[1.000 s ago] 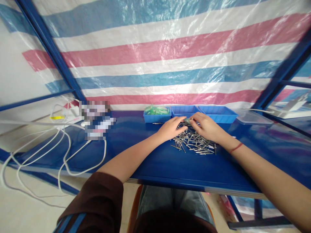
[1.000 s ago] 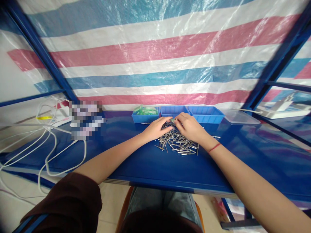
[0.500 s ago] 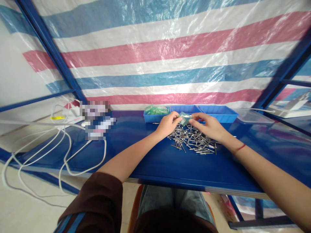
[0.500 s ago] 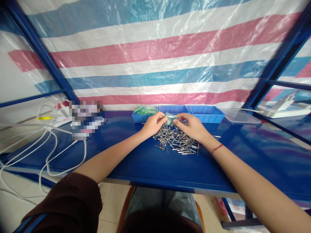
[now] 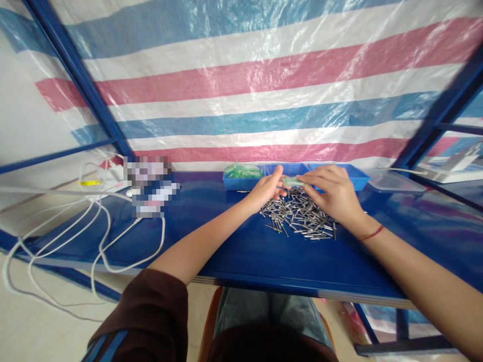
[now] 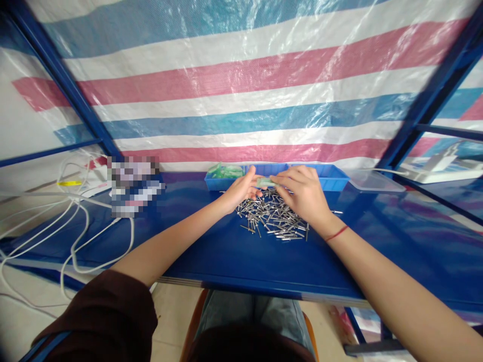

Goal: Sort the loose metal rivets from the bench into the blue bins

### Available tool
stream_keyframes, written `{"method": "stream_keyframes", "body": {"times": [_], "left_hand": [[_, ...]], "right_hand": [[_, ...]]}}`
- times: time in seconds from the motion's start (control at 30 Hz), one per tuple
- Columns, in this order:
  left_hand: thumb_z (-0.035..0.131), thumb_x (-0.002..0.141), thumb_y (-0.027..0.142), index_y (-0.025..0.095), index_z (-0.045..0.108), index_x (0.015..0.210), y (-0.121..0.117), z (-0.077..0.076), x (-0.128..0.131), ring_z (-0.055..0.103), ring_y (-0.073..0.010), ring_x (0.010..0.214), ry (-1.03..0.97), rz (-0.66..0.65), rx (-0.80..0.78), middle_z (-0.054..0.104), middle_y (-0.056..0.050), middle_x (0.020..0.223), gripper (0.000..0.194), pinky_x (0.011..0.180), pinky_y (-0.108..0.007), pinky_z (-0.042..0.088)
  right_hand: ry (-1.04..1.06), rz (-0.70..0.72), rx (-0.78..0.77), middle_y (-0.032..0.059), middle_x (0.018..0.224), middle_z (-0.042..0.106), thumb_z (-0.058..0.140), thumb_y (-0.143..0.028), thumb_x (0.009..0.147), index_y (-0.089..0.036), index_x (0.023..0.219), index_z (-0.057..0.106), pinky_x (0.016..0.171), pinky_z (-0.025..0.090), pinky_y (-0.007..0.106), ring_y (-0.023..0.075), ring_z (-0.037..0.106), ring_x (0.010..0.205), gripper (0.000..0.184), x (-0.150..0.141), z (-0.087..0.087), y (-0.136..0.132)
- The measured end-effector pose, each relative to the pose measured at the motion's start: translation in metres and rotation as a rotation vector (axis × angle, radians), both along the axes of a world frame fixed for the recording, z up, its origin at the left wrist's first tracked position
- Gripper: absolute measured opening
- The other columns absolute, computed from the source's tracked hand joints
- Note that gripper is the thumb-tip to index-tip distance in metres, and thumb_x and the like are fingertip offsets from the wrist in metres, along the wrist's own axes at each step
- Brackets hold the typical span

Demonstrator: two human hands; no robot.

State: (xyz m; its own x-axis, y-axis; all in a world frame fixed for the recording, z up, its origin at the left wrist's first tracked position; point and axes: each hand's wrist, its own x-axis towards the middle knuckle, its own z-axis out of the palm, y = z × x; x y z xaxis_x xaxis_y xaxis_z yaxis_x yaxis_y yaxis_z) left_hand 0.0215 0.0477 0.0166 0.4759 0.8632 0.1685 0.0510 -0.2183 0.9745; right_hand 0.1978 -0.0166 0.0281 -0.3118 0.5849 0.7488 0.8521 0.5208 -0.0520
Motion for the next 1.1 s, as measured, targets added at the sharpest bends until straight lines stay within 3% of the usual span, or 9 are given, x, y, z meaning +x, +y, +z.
{"method": "stream_keyframes", "body": {"times": [0.2, 0.3, 0.4, 0.5, 0.6, 0.73, 0.87, 1.0, 1.1], "left_hand": [[0.062, 0.082, 0.031, 0.017, 0.054, 0.112, 0.004, 0.000, -0.006, 0.064, -0.0133, 0.078, -0.115, -0.005, 0.109, 0.067, -0.008, 0.095, 0.034, 0.068, -0.026, 0.052], [0.060, 0.083, 0.026, 0.017, 0.053, 0.101, 0.008, -0.001, -0.007, 0.064, -0.0141, 0.084, -0.161, 0.112, 0.272, 0.067, -0.006, 0.095, 0.022, 0.077, -0.029, 0.052], [0.060, 0.082, 0.023, 0.018, 0.053, 0.090, 0.003, 0.002, -0.007, 0.064, -0.0153, 0.092, -0.143, 0.136, 0.485, 0.067, -0.004, 0.094, 0.012, 0.088, -0.034, 0.050], [0.060, 0.083, 0.021, 0.020, 0.054, 0.083, -0.009, 0.006, -0.007, 0.060, -0.0176, 0.107, -0.001, 0.050, 0.690, 0.067, -0.003, 0.100, 0.005, 0.098, -0.038, 0.044], [0.056, 0.082, 0.013, 0.021, 0.057, 0.082, -0.017, 0.008, -0.007, 0.054, -0.0188, 0.118, 0.127, 0.001, 0.814, 0.063, -0.004, 0.117, 0.008, 0.103, -0.041, 0.040], [0.044, 0.084, 0.006, 0.019, 0.060, 0.092, -0.015, 0.003, -0.004, 0.059, -0.0172, 0.108, 0.120, 0.012, 0.643, 0.063, -0.006, 0.113, 0.022, 0.095, -0.038, 0.046], [0.054, 0.085, 0.021, 0.017, 0.059, 0.095, -0.007, -0.007, 0.001, 0.065, -0.0142, 0.085, 0.026, -0.012, 0.439, 0.068, -0.006, 0.094, 0.012, 0.084, -0.032, 0.051], [0.059, 0.082, 0.021, 0.016, 0.058, 0.091, 0.007, -0.007, 0.000, 0.064, -0.0122, 0.078, -0.045, 0.053, 0.419, 0.068, -0.005, 0.088, 0.010, 0.078, -0.029, 0.052], [0.055, 0.084, 0.021, 0.018, 0.057, 0.097, 0.028, 0.008, -0.017, 0.064, -0.0117, 0.077, -0.087, 0.187, 0.414, 0.068, -0.004, 0.092, 0.013, 0.073, -0.026, 0.052]], "right_hand": [[0.006, 0.036, -0.025, 0.0067, 0.113, 0.065, 0.046, -0.034, 0.090, -0.027, 0.103, 0.068, 0.090, 0.038, 0.046, 0.0276, 0.052, 0.105, 0.027, -0.007, 0.002, -0.006], [0.284, 0.023, -0.078, 0.0094, 0.104, 0.066, 0.046, -0.041, 0.089, -0.024, 0.104, 0.064, 0.084, 0.044, 0.044, 0.0258, 0.058, 0.096, 0.029, -0.012, 0.000, -0.007], [0.657, 0.136, -0.381, 0.0052, 0.075, 0.067, 0.042, -0.053, 0.089, -0.023, 0.112, 0.054, 0.065, 0.050, 0.036, 0.0199, 0.062, 0.067, 0.039, -0.019, -0.002, -0.006], [0.922, 0.335, -0.633, 0.0029, 0.071, 0.065, 0.040, -0.056, 0.088, -0.024, 0.103, 0.052, 0.056, 0.051, 0.032, 0.0164, 0.062, 0.058, 0.037, -0.025, -0.004, -0.003], [1.026, 0.345, -0.604, 0.0016, 0.075, 0.064, 0.056, -0.047, 0.081, -0.024, 0.093, 0.052, 0.058, 0.051, 0.032, 0.0162, 0.062, 0.062, 0.027, -0.023, -0.005, 0.000], [0.989, 0.219, -0.477, -0.0024, 0.065, 0.060, 0.068, -0.041, 0.072, -0.025, 0.093, 0.050, 0.059, 0.051, 0.032, 0.0161, 0.060, 0.058, 0.032, -0.015, -0.008, 0.005], [0.875, 0.226, -0.444, -0.0020, 0.065, 0.060, 0.067, -0.047, 0.072, -0.025, 0.090, 0.050, 0.058, 0.051, 0.033, 0.0166, 0.059, 0.059, 0.033, -0.014, -0.011, 0.007], [0.748, 0.264, -0.439, 0.0025, 0.082, 0.064, 0.060, -0.048, 0.078, -0.025, 0.099, 0.050, 0.061, 0.052, 0.033, 0.0177, 0.062, 0.070, 0.032, -0.019, -0.011, 0.004], [0.747, 0.282, -0.410, 0.0067, 0.103, 0.062, 0.059, -0.049, 0.079, -0.025, 0.109, 0.045, 0.064, 0.053, 0.033, 0.0174, 0.063, 0.075, 0.040, -0.018, -0.010, 0.003]]}}
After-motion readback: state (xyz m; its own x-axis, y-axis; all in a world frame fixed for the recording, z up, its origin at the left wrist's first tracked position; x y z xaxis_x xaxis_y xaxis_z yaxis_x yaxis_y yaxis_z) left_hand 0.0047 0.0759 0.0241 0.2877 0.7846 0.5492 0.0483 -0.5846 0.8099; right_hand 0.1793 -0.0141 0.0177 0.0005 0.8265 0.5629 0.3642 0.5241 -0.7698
